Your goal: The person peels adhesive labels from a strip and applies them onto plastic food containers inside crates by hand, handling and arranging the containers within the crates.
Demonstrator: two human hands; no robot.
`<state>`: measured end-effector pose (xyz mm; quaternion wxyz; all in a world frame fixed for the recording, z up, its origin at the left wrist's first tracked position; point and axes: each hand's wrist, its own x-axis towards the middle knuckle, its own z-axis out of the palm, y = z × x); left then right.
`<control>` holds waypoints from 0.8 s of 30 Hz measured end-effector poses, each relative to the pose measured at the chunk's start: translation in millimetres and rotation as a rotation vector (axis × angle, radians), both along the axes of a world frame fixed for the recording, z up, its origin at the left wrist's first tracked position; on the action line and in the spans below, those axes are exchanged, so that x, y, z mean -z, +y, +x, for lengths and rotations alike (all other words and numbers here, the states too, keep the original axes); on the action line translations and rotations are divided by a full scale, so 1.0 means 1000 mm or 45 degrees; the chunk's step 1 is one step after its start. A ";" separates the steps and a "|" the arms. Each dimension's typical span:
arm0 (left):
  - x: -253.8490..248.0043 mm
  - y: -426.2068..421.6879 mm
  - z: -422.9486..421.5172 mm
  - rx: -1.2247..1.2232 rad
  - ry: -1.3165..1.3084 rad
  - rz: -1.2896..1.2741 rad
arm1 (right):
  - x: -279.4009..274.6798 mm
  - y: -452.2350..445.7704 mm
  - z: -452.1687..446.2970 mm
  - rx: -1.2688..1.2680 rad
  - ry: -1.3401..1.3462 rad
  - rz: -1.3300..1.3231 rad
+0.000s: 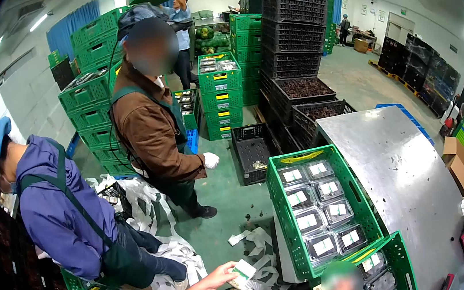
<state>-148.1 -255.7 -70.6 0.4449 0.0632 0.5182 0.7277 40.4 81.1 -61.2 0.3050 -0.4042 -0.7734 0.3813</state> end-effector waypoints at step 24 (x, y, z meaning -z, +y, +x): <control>-0.024 -0.028 0.028 -0.077 0.271 -0.267 | 0.075 0.035 0.021 -0.056 -0.747 0.678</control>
